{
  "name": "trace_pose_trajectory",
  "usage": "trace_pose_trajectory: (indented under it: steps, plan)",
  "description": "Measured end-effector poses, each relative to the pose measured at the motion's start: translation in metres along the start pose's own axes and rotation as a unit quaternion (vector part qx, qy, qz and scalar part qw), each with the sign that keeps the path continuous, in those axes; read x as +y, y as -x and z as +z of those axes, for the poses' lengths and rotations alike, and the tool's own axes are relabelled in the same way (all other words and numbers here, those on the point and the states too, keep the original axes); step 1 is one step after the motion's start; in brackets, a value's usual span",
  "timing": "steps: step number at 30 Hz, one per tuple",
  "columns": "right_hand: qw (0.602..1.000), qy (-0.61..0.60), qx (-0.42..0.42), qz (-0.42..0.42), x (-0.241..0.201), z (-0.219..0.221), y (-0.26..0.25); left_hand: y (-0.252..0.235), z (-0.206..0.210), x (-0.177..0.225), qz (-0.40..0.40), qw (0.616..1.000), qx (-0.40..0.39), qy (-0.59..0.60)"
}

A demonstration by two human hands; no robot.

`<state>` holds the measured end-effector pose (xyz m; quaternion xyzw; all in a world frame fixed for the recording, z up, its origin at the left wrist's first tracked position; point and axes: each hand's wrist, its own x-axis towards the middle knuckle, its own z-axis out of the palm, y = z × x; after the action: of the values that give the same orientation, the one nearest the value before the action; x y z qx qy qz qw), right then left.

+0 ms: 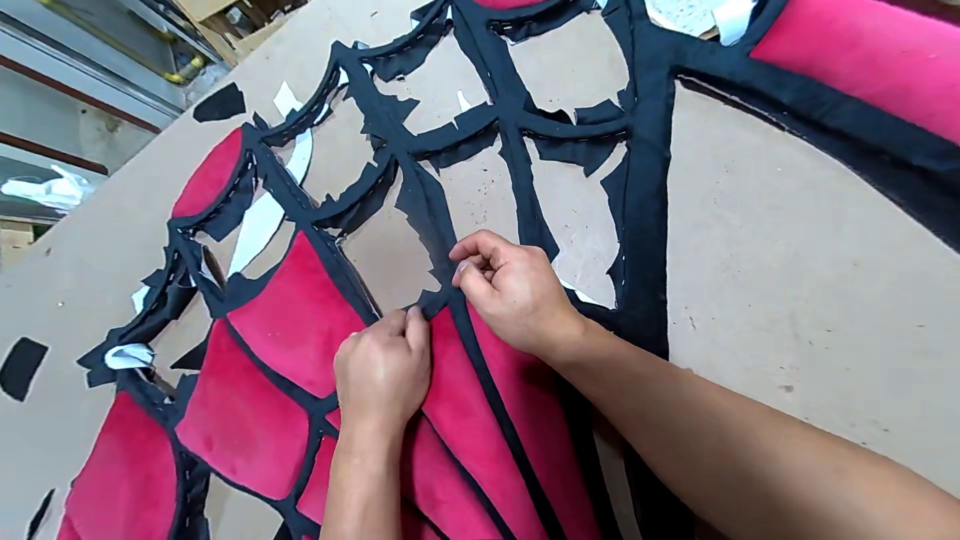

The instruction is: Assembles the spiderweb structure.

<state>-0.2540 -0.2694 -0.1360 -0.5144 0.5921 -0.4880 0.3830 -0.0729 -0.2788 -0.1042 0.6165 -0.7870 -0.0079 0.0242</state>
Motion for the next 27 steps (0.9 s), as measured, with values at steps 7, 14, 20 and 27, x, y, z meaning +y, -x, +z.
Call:
trace_pose_trajectory:
  steps: [7, 14, 20, 27]
  plan:
    - [1.000, 0.004, -0.012, 0.005, -0.001, 0.003, 0.001, -0.011, -0.032, 0.034, -0.102, 0.979, -0.112, -0.135]
    - [1.000, -0.015, -0.001, 0.008, 0.000, 0.002, 0.001, 0.005, 0.015, -0.029, -0.010, 0.968, 0.054, 0.245]
    - [1.000, 0.010, -0.014, 0.005, -0.001, 0.001, 0.003, -0.009, -0.040, 0.030, -0.087, 0.994, -0.064, 0.012]
    - [1.000, 0.004, -0.014, 0.012, 0.000, 0.001, 0.004, 0.005, -0.015, -0.003, -0.101, 0.975, -0.005, 0.199]
